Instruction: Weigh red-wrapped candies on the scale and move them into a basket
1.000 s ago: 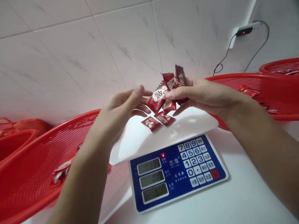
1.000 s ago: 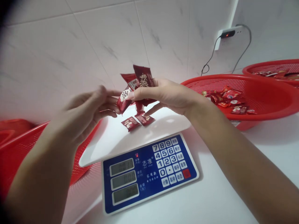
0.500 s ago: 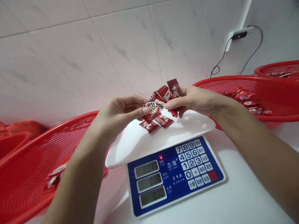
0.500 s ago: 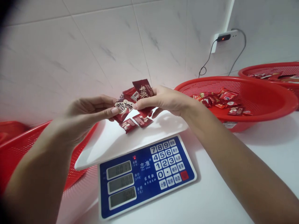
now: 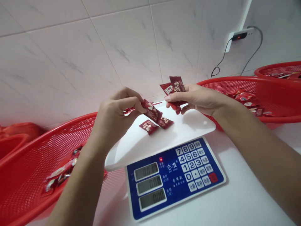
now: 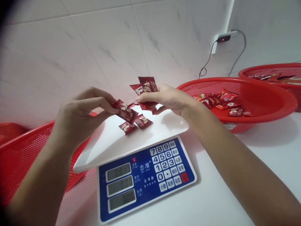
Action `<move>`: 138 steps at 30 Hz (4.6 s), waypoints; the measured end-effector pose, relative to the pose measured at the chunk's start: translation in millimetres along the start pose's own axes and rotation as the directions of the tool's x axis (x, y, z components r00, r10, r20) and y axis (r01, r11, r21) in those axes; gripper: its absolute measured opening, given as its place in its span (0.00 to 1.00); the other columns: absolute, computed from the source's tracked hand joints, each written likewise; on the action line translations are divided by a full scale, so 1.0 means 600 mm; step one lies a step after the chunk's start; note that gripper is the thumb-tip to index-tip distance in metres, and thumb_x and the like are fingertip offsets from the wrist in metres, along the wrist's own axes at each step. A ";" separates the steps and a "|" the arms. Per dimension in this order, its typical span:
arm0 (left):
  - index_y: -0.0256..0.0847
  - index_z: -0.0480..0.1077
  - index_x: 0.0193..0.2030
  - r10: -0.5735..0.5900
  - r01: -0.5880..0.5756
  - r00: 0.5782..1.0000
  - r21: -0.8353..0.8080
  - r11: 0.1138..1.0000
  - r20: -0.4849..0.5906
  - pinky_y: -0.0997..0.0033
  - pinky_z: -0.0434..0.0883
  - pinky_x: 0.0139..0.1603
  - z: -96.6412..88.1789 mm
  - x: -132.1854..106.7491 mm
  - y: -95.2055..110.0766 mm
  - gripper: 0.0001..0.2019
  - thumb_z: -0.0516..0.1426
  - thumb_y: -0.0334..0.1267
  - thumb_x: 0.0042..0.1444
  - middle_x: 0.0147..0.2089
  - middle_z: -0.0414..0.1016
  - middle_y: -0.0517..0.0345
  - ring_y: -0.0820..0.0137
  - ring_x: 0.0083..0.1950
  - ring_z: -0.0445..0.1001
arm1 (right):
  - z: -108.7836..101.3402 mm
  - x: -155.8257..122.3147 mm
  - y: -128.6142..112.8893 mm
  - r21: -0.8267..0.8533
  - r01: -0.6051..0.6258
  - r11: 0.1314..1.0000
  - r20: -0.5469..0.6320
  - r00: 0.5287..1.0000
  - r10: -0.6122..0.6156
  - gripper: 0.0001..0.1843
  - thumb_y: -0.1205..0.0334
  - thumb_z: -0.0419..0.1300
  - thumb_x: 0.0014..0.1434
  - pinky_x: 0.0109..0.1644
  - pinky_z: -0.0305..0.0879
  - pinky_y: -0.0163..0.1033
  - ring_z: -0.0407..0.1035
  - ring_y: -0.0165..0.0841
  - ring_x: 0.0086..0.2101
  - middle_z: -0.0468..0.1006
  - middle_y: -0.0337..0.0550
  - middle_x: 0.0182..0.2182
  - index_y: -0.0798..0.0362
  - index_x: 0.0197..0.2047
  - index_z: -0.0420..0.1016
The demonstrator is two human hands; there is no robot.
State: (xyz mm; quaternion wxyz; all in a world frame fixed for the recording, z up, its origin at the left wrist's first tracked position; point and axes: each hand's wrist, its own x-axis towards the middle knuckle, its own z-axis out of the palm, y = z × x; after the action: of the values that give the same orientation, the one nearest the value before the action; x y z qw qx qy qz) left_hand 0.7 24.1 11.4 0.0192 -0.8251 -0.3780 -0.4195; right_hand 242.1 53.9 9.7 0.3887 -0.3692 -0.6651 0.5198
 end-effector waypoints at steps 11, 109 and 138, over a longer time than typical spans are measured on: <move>0.49 0.76 0.26 0.077 -0.079 0.995 -0.028 0.996 -0.071 0.65 0.73 0.42 0.009 -0.004 0.010 0.13 0.62 0.29 0.61 0.38 0.76 0.61 0.68 0.40 0.74 | 0.015 -0.006 -0.003 0.104 -0.021 0.994 0.241 0.970 -0.005 0.11 0.60 0.75 0.49 0.30 0.68 0.34 0.74 0.31 0.31 0.82 0.40 0.31 0.50 0.37 0.82; 0.41 0.81 0.39 -0.426 0.489 0.872 -0.477 0.731 0.241 0.72 0.80 0.38 0.002 0.005 0.016 0.08 0.70 0.41 0.55 0.39 0.85 0.52 0.65 0.38 0.83 | 0.020 -0.019 -0.024 -0.314 0.042 0.949 0.066 0.998 -0.023 0.13 0.54 0.70 0.59 0.37 0.65 0.36 0.74 0.32 0.35 0.84 0.46 0.36 0.56 0.41 0.86; 0.53 0.82 0.41 0.037 -0.037 0.999 0.067 0.997 0.002 0.66 0.75 0.49 -0.014 -0.001 0.032 0.08 0.61 0.34 0.65 0.45 0.81 0.63 0.66 0.46 0.78 | 0.019 -0.014 -0.021 -0.193 -0.065 0.979 0.109 0.990 0.088 0.18 0.47 0.69 0.61 0.30 0.53 0.36 0.61 0.27 0.27 0.72 0.40 0.27 0.54 0.33 0.78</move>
State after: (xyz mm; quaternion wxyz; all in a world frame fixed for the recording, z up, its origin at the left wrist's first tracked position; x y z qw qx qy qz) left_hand 7.3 6.9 21.8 0.0545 -0.8310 -0.3766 -0.4058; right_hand 234.1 39.3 19.2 0.2920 -0.3986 -0.7183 0.4898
